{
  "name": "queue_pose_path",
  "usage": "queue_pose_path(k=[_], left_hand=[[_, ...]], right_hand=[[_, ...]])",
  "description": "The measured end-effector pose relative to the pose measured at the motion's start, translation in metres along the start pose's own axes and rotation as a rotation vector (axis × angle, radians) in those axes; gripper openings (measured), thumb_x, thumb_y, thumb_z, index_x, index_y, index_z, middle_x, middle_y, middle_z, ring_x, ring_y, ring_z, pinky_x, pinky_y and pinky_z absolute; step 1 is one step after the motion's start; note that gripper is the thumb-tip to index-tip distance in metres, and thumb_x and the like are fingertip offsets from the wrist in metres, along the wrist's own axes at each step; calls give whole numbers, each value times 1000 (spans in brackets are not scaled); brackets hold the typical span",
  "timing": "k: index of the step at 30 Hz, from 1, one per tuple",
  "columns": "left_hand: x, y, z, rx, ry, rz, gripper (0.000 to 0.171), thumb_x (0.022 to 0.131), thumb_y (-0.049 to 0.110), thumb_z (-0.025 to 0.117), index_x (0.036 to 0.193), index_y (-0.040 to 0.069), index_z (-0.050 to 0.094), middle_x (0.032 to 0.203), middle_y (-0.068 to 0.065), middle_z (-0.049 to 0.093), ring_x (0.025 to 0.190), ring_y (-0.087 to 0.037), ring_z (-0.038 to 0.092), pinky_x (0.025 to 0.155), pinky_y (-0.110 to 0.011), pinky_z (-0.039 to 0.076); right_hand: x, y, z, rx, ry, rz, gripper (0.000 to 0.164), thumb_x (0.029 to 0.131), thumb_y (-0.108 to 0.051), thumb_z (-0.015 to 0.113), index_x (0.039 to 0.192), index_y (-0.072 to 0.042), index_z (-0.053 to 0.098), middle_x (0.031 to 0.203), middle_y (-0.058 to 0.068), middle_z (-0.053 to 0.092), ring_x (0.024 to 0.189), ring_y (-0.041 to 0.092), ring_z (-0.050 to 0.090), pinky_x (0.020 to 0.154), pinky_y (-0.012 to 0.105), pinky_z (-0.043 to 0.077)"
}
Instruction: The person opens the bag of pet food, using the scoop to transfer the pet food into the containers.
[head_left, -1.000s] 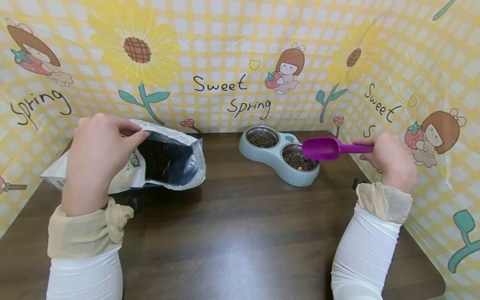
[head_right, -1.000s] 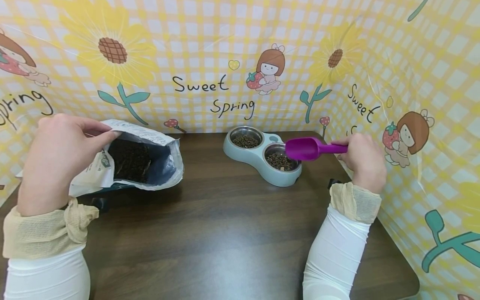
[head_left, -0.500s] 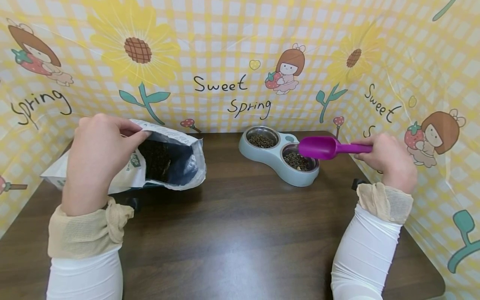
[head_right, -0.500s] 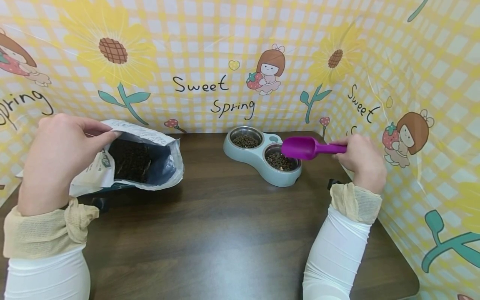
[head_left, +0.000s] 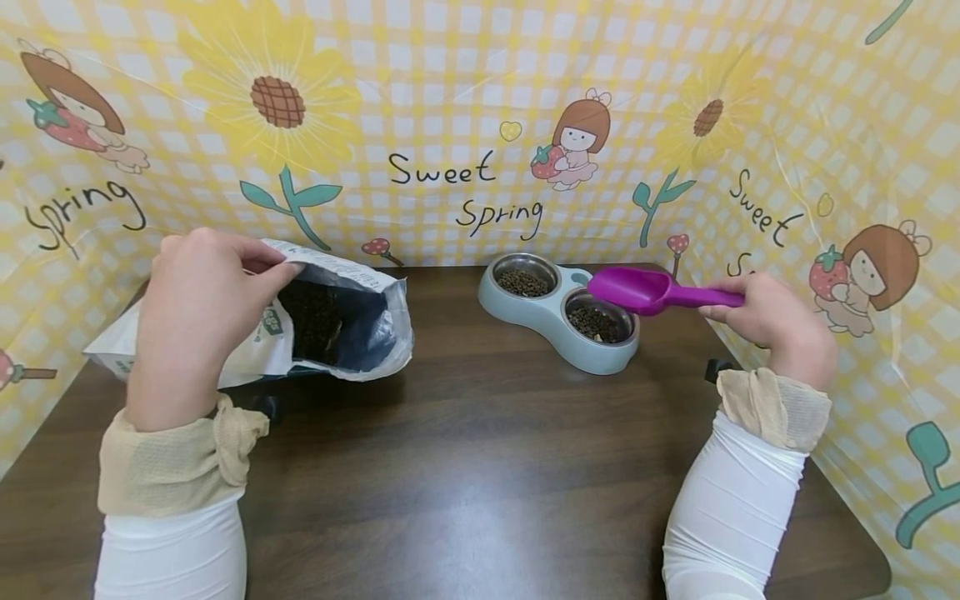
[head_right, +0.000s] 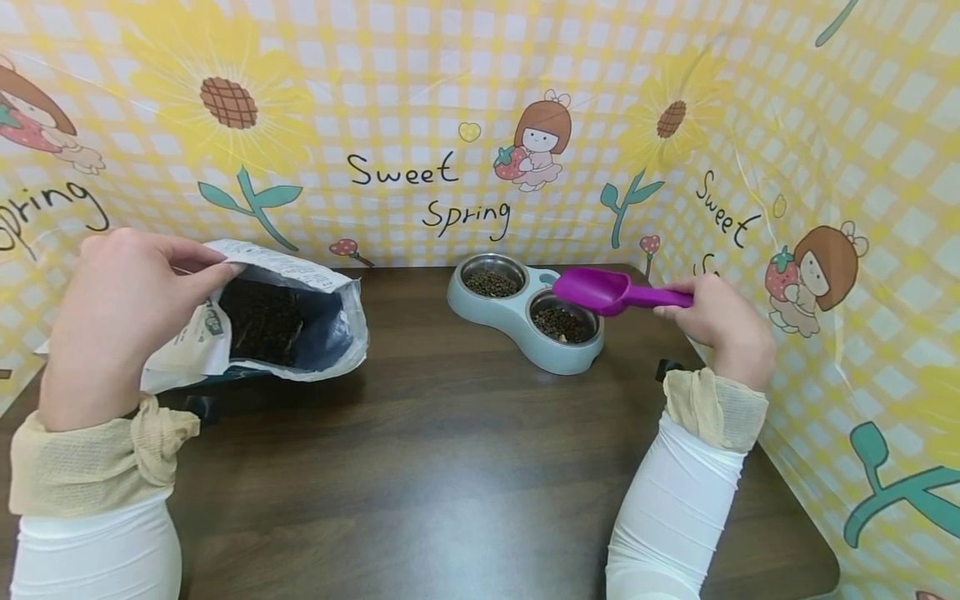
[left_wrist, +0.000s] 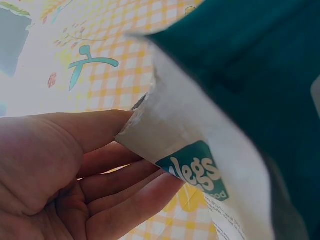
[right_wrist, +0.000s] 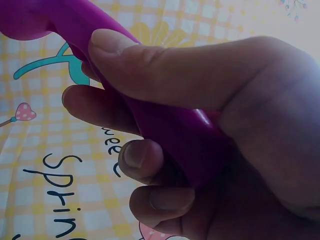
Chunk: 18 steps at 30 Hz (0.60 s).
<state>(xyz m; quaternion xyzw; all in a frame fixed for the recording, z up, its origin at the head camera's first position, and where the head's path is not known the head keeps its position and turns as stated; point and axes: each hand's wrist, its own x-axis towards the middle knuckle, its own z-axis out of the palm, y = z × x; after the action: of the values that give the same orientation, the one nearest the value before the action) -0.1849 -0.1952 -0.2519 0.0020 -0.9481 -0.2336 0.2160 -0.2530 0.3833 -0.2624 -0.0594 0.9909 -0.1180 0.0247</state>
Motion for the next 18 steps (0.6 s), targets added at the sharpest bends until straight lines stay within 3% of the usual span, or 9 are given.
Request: queue_pose_path(k=[6,9,13,15,18], left_hand=[[0,0,0,-4,-4,-1,30,103,28,75,111,1,85,106,-25,82,96,-50,72,89,-63,47],[0,0,1,-4,-2,0,30,103,28,75,111,1,85,106,-25,82,97,-49,72,87,-63,49],[0,0,1,-4,-1,0,30,102,28,74,111,1,85,106,-25,82,98,-49,71,89,-63,48],[0,0,1,-8,-5,0,30,102,27,74,111,1,85,106,-26,82,99,-51,70,99,-67,45],[0,0,1,-10,-7,-2,30,103,27,74,111,1,85,106,-26,82,100,-52,69,102,-68,43]], right_hand=[[1,-2,2,8,4,-12,37,107,-31,69,129,-1,75,85,9,60,77,22,50,66,34,39],[2,-5,3,22,22,-39,34,109,-33,67,124,-4,75,80,6,57,75,21,49,66,33,38],[4,-11,2,37,37,-87,36,110,-37,64,126,-7,75,78,2,57,74,18,50,67,32,39],[5,-14,2,46,30,-105,37,111,-37,62,127,-6,74,78,2,56,74,18,49,67,32,39],[7,-20,1,51,23,-128,38,112,-36,61,128,-4,74,79,2,57,75,18,49,68,31,39]])
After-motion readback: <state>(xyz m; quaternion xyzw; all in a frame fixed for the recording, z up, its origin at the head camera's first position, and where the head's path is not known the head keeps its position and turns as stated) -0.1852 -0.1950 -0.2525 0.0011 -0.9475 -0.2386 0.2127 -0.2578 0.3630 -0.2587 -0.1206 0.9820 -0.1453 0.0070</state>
